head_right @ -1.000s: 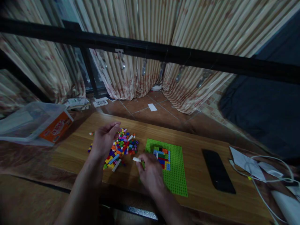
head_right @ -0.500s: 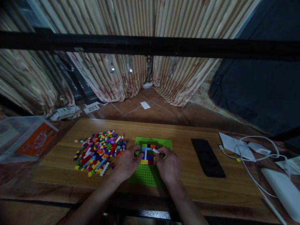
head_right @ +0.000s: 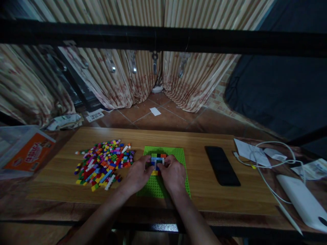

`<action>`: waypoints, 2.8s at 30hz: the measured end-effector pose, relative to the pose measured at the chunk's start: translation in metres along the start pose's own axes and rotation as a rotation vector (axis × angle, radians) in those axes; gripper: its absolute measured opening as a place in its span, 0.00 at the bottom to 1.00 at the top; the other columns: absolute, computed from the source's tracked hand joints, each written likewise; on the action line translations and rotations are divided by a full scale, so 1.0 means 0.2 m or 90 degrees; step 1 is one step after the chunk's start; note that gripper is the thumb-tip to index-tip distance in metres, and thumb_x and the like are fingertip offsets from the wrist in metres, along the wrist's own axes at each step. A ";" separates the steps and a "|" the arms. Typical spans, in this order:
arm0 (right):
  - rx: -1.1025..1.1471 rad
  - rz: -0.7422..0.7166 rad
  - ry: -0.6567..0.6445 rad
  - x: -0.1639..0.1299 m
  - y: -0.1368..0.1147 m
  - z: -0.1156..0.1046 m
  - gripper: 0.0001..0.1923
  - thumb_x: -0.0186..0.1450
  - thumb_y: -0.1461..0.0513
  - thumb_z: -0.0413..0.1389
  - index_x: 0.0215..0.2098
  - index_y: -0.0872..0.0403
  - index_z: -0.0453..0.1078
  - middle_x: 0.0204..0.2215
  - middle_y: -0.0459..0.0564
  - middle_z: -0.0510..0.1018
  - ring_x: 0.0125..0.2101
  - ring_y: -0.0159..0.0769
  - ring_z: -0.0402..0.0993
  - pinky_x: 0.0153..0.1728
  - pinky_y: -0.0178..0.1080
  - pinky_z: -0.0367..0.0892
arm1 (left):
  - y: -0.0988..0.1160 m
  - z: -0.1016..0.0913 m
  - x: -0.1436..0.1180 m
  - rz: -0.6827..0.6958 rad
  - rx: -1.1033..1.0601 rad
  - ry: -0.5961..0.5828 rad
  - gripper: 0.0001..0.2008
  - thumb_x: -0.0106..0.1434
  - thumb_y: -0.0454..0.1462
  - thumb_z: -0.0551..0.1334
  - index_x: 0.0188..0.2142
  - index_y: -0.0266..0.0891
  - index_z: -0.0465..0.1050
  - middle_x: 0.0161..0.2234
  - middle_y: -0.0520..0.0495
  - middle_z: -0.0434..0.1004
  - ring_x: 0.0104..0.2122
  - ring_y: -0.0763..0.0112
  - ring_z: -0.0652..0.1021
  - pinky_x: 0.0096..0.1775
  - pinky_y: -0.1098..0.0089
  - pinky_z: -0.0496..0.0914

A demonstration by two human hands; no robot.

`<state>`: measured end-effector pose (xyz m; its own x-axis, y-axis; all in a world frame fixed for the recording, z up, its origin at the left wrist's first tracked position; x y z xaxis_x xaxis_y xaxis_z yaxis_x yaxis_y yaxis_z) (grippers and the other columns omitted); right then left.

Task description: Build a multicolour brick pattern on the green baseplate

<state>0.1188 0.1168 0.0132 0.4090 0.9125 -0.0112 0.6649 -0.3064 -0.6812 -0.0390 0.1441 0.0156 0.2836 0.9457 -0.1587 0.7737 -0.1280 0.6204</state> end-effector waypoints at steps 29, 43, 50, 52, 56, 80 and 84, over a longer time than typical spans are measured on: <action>0.049 0.004 -0.050 0.09 0.12 -0.05 0.19 0.57 0.47 0.55 0.30 0.54 0.74 0.28 0.51 0.80 0.29 0.41 0.75 0.31 0.40 0.65 | 0.00 0.02 0.00 0.043 0.029 0.005 0.13 0.63 0.36 0.54 0.46 0.38 0.67 0.43 0.43 0.77 0.42 0.63 0.78 0.45 0.67 0.70; 0.061 0.008 -0.098 0.12 0.12 0.01 0.19 0.54 0.47 0.58 0.24 0.54 0.74 0.21 0.50 0.78 0.23 0.38 0.72 0.25 0.37 0.62 | 0.03 0.02 -0.02 0.047 0.057 0.005 0.13 0.63 0.34 0.53 0.46 0.36 0.67 0.41 0.40 0.77 0.40 0.63 0.78 0.43 0.67 0.70; 0.044 -0.007 -0.129 0.12 0.13 0.04 0.20 0.56 0.45 0.56 0.25 0.54 0.73 0.22 0.48 0.77 0.25 0.37 0.72 0.27 0.37 0.62 | 0.02 0.03 -0.02 0.039 0.058 0.005 0.15 0.63 0.35 0.54 0.49 0.35 0.66 0.43 0.39 0.76 0.42 0.63 0.78 0.45 0.67 0.70; 0.038 -0.024 -0.145 0.11 0.12 0.04 0.22 0.58 0.44 0.54 0.26 0.54 0.73 0.22 0.48 0.77 0.25 0.37 0.72 0.27 0.37 0.62 | 0.02 0.03 -0.02 0.045 0.057 0.007 0.14 0.63 0.35 0.54 0.48 0.36 0.66 0.42 0.40 0.77 0.42 0.63 0.78 0.45 0.67 0.70; 0.041 -0.049 -0.182 0.08 0.09 0.03 0.22 0.58 0.44 0.53 0.28 0.54 0.74 0.23 0.48 0.77 0.25 0.37 0.72 0.27 0.37 0.62 | 0.02 0.02 -0.03 0.059 0.061 0.003 0.14 0.63 0.35 0.54 0.48 0.36 0.66 0.42 0.40 0.76 0.42 0.63 0.78 0.45 0.67 0.70; 0.136 0.007 -0.204 0.09 0.15 0.02 0.24 0.60 0.43 0.51 0.29 0.54 0.75 0.25 0.51 0.80 0.27 0.41 0.75 0.28 0.40 0.66 | -0.34 -0.48 -0.02 -0.162 0.213 0.144 0.12 0.61 0.39 0.57 0.40 0.41 0.76 0.38 0.43 0.80 0.42 0.62 0.78 0.44 0.68 0.70; 0.189 0.064 -0.153 0.11 0.18 0.00 0.23 0.59 0.44 0.52 0.29 0.55 0.74 0.27 0.53 0.80 0.26 0.40 0.75 0.26 0.39 0.67 | -0.40 -0.49 -0.03 -0.196 0.278 0.143 0.12 0.60 0.34 0.56 0.40 0.37 0.76 0.39 0.38 0.80 0.43 0.55 0.78 0.43 0.63 0.71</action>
<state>0.1521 0.1257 -0.0112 0.2817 0.9299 -0.2364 0.4053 -0.3386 -0.8492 -0.1570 0.1774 0.0421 -0.0817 0.9930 -0.0853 0.9772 0.0966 0.1891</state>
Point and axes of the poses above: each hand's wrist, its own x-axis towards the middle knuckle, its own z-axis out of the palm, y = z × x, the point moved 10 cm from there along x, towards the middle knuckle
